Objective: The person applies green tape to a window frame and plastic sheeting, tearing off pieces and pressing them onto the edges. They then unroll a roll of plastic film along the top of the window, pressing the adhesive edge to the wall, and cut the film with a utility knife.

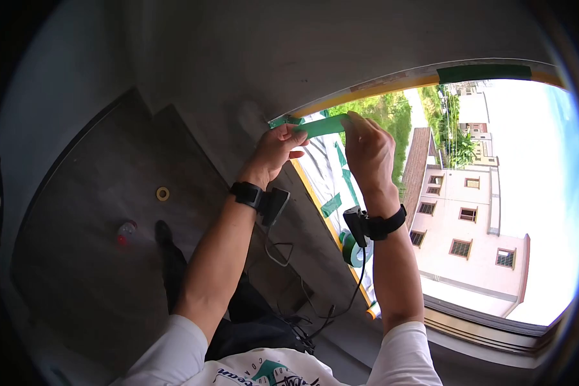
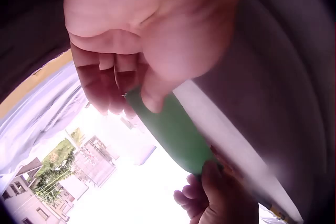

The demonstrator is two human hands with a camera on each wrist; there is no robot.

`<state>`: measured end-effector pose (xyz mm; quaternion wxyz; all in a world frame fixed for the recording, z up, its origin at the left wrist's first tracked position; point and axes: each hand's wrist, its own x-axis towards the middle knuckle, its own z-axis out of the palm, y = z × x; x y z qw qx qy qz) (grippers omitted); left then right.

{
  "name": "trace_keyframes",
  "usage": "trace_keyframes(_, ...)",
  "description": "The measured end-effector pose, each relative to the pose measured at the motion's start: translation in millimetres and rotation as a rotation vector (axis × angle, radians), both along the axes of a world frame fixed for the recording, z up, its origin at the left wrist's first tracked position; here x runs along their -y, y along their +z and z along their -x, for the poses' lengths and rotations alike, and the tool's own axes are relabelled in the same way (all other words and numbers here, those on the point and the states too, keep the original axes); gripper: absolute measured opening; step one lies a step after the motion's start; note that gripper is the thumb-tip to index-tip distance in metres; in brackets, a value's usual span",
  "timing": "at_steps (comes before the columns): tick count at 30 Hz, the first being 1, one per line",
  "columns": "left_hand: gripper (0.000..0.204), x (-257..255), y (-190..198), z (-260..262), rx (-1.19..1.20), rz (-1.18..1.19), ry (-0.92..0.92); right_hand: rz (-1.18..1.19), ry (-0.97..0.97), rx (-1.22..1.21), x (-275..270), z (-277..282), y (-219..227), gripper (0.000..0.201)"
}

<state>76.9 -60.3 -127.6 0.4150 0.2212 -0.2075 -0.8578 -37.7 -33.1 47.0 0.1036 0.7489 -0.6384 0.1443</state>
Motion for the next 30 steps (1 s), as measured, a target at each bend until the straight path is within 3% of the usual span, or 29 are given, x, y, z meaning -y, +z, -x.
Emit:
trace_keyframes(4, 0.027, 3, 6, 19, 0.139, -0.111, 0.162, 0.017, 0.001, -0.064, 4, 3, -9, 0.014)
trace_keyframes(7, 0.028, 4, 15, 31, 0.180, -0.240, 0.229, 0.054, 0.039, -0.109, 6, 2, -11, 0.031)
trace_keyframes(11, 0.031, 6, 7, 38, 0.161, -0.217, 0.254, 0.045, 0.162, -0.146, 18, 8, -16, 0.031)
trace_keyframes(14, 0.032, 6, 10, 40, 0.140, -0.311, 0.290, 0.034, 0.157, -0.131, 22, 8, -20, 0.023)
trace_keyframes(30, 0.022, 13, 16, 49, 0.133, -0.439, 0.395, 0.057, 0.156, -0.145, 35, 6, -22, 0.022)
